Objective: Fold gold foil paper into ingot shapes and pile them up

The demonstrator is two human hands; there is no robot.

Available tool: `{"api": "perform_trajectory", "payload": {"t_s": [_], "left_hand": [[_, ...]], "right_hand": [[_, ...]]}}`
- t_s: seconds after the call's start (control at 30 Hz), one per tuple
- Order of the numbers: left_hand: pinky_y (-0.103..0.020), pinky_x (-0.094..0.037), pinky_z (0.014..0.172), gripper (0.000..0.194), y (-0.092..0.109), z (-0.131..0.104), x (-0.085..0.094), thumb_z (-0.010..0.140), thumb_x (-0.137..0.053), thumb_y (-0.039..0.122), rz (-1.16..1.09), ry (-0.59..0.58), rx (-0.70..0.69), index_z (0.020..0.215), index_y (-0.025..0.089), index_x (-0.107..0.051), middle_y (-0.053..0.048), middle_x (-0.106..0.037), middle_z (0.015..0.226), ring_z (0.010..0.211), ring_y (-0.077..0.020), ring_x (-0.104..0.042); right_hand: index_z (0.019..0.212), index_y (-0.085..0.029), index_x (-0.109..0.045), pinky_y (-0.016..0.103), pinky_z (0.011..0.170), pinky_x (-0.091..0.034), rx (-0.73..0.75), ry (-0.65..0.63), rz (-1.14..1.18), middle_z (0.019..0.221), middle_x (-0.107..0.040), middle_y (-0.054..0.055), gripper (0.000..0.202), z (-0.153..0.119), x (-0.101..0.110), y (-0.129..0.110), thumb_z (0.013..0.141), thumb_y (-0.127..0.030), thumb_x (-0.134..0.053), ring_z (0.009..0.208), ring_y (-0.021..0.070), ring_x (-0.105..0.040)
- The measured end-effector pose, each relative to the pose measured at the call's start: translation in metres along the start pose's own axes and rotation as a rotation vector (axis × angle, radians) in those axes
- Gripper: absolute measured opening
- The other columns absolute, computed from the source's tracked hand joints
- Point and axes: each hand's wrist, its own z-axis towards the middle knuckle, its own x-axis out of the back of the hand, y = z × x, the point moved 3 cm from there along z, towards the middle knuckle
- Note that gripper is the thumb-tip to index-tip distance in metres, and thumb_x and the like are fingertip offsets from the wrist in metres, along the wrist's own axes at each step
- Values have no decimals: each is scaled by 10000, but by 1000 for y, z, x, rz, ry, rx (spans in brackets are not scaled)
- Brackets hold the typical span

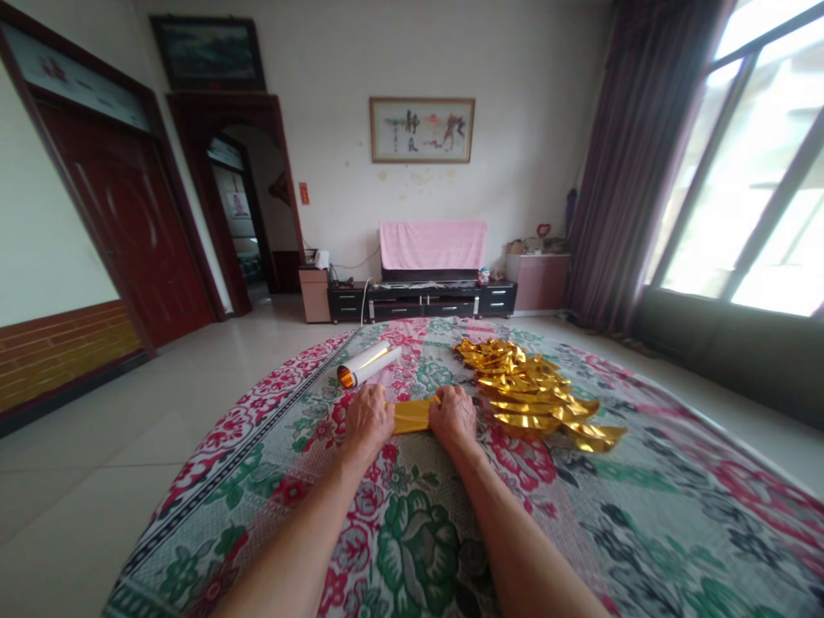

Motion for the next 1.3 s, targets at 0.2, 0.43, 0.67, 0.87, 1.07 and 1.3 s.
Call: {"api": "perform_trajectory", "payload": {"t_s": [0.2,0.43,0.67,0.87,1.07,1.3], "left_hand": [[-276,-379,787,154,-1,2,-4,805,-443,243,-33,-74,-64,764,206,-587,-56,-556,830,838,-173,-521],[-293,-366,819,136,-1,1,0,805,-467,265,-65,-120,-84,789,190,-579,-59,-567,818,868,-180,-513],[-304,-380,786,263,3,-3,9,737,-556,435,-89,-134,-113,812,183,-550,-58,-562,832,850,-191,-516],[-312,-382,812,329,3,-5,10,689,-576,492,-104,-159,-88,812,188,-549,-57,-564,846,887,-203,-520],[-312,-383,822,393,0,-5,10,635,-598,538,-141,-207,-75,840,205,-553,-49,-561,889,921,-207,-513],[-323,-374,843,442,-4,-5,9,618,-588,581,-145,-248,-62,879,224,-560,-44,-546,944,971,-219,-488]], "right_hand": [[822,-204,-671,287,712,-341,58,-42,0,941,-590,82,231,0,0,0,779,-224,-445,844,203,-506],[809,-202,-679,293,738,-338,84,-101,-9,965,-589,79,227,-4,6,-2,768,-244,-459,866,198,-507],[825,-224,-649,291,808,-314,140,-136,56,982,-583,33,190,-10,11,3,738,-317,-507,930,180,-490],[876,-228,-635,294,840,-291,212,-152,69,1021,-576,27,229,-14,14,5,731,-375,-536,981,186,-463],[923,-242,-613,319,847,-281,269,-164,13,1041,-556,26,309,-19,17,4,726,-467,-535,1004,203,-443],[954,-259,-581,308,823,-302,338,-233,-23,1061,-528,21,273,-20,20,7,789,-441,-463,998,186,-434]]}}
